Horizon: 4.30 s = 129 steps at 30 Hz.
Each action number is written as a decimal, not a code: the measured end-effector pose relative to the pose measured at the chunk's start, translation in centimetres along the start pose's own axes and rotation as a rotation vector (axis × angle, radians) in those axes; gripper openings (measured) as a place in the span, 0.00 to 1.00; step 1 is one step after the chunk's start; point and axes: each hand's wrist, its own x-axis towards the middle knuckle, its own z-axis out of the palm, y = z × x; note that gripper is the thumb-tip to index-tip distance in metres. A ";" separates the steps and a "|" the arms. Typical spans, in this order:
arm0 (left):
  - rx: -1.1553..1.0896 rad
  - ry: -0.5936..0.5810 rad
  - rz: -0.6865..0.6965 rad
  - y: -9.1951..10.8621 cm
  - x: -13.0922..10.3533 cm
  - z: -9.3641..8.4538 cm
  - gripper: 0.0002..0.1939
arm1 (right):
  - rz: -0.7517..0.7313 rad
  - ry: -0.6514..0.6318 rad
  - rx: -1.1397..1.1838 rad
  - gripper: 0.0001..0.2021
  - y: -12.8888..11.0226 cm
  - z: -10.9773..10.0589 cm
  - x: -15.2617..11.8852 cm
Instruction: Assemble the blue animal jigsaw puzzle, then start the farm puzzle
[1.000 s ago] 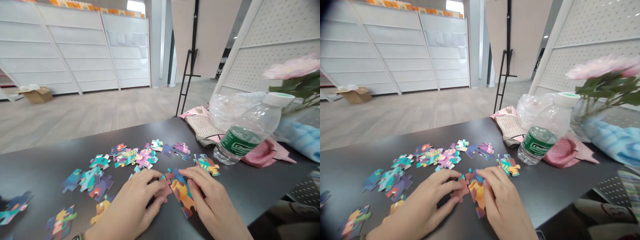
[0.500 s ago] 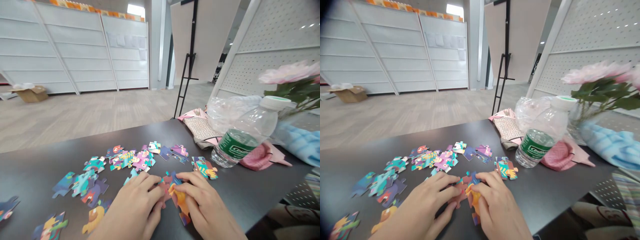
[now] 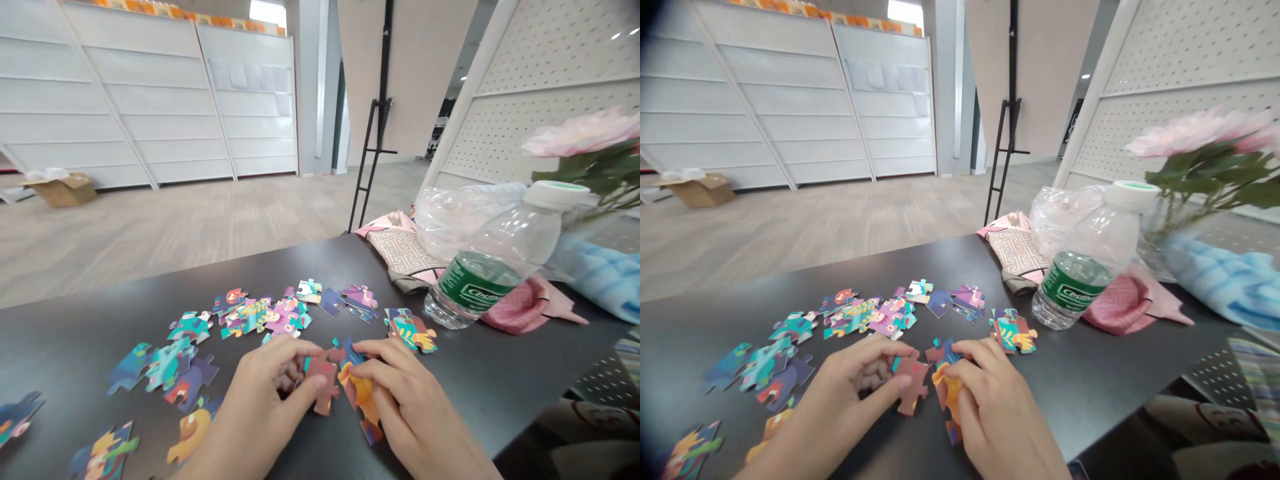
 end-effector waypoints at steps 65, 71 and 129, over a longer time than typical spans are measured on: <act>0.861 0.509 -0.142 0.3 -23.2 -8.1 0.10 | -0.076 0.017 -0.256 0.15 -13.5 4.3 -4.3; 0.836 0.509 -0.134 -0.5 -23.3 -8.3 0.09 | -0.095 0.025 -0.241 0.16 -13.3 4.5 -4.1; 0.281 -0.524 0.490 -1.8 3.2 -9.2 0.10 | -0.034 0.035 -0.209 0.22 -12.5 5.1 -3.4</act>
